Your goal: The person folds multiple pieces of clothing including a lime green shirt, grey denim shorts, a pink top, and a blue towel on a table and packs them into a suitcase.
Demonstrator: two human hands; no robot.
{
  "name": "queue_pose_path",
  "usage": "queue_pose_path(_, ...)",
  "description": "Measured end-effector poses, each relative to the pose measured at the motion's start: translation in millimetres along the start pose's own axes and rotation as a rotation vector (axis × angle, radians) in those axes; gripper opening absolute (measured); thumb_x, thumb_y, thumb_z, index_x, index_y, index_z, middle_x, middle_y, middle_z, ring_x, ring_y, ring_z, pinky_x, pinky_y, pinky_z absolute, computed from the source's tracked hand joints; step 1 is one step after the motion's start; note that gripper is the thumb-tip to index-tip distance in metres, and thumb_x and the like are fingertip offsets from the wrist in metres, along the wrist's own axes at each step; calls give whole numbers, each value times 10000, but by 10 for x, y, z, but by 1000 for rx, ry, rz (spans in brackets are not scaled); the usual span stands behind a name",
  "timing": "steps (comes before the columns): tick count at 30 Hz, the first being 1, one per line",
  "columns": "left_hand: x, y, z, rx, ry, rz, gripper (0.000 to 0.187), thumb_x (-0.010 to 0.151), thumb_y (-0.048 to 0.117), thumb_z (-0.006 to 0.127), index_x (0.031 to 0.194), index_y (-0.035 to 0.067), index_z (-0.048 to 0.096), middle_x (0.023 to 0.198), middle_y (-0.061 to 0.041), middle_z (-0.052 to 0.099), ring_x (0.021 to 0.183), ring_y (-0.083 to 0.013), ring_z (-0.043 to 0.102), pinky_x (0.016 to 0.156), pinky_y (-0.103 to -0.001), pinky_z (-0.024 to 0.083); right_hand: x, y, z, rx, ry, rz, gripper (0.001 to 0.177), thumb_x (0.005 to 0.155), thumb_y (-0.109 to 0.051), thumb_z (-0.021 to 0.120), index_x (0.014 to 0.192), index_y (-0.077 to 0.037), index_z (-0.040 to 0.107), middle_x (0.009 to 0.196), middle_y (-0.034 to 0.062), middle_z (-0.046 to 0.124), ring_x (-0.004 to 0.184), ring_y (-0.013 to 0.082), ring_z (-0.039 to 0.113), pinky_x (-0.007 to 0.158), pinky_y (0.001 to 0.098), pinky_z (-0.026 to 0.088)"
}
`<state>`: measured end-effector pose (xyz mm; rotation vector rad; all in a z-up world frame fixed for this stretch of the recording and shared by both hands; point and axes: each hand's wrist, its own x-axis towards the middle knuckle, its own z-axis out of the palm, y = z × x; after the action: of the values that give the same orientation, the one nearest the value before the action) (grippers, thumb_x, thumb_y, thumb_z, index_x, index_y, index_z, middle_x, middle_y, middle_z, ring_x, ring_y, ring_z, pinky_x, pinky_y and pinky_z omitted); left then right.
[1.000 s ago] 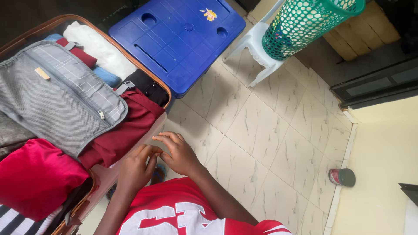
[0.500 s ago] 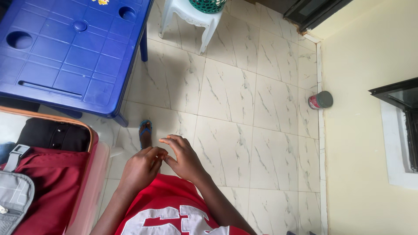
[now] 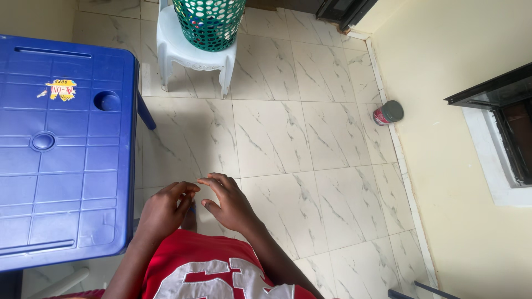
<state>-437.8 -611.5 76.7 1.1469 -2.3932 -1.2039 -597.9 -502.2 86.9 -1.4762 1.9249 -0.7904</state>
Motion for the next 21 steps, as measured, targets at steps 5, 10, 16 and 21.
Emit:
queue_pose_path(5, 602, 39, -127, -4, -3, 59, 190, 896, 150, 654, 1059, 172, 748, 985, -32, 775, 776, -223, 768, 699, -375, 587, 486, 86, -179, -11, 17, 75, 505, 944, -232, 692, 1426, -188, 548, 1500, 100, 479, 1392, 304, 476, 1052, 450, 489)
queue_pose_path(10, 965, 148, -55, -35, -158, -11, 176, 892, 177, 658, 1044, 180, 747, 981, -16, 782, 771, -217, 769, 699, -368, 590, 818, 208, -533, -15, 0, 180, 487, 952, -226, 682, 1418, -205, 544, 1499, 77, 477, 1375, 283, 487, 1022, 424, 519)
queue_pose_path(16, 1668, 202, -91, 58, -239, -94, 170, 917, 223, 644, 1049, 205, 751, 965, 6, 792, 799, -190, 778, 717, -361, 596, 1572, 326, -1030, 11, -10, 167, 482, 949, -200, 684, 1411, -191, 550, 1460, 67, 523, 1314, 274, 528, 1015, 414, 518)
queue_pose_path(21, 2562, 418, -334, 111, -64, -49, 185, 908, 203, 669, 1078, 177, 737, 985, -20, 779, 784, -227, 763, 717, -378, 596, 2489, 451, -1313, 28, -11, 19, 446, 972, -174, 658, 1408, -188, 564, 1455, 72, 538, 1368, 275, 529, 1031, 409, 519)
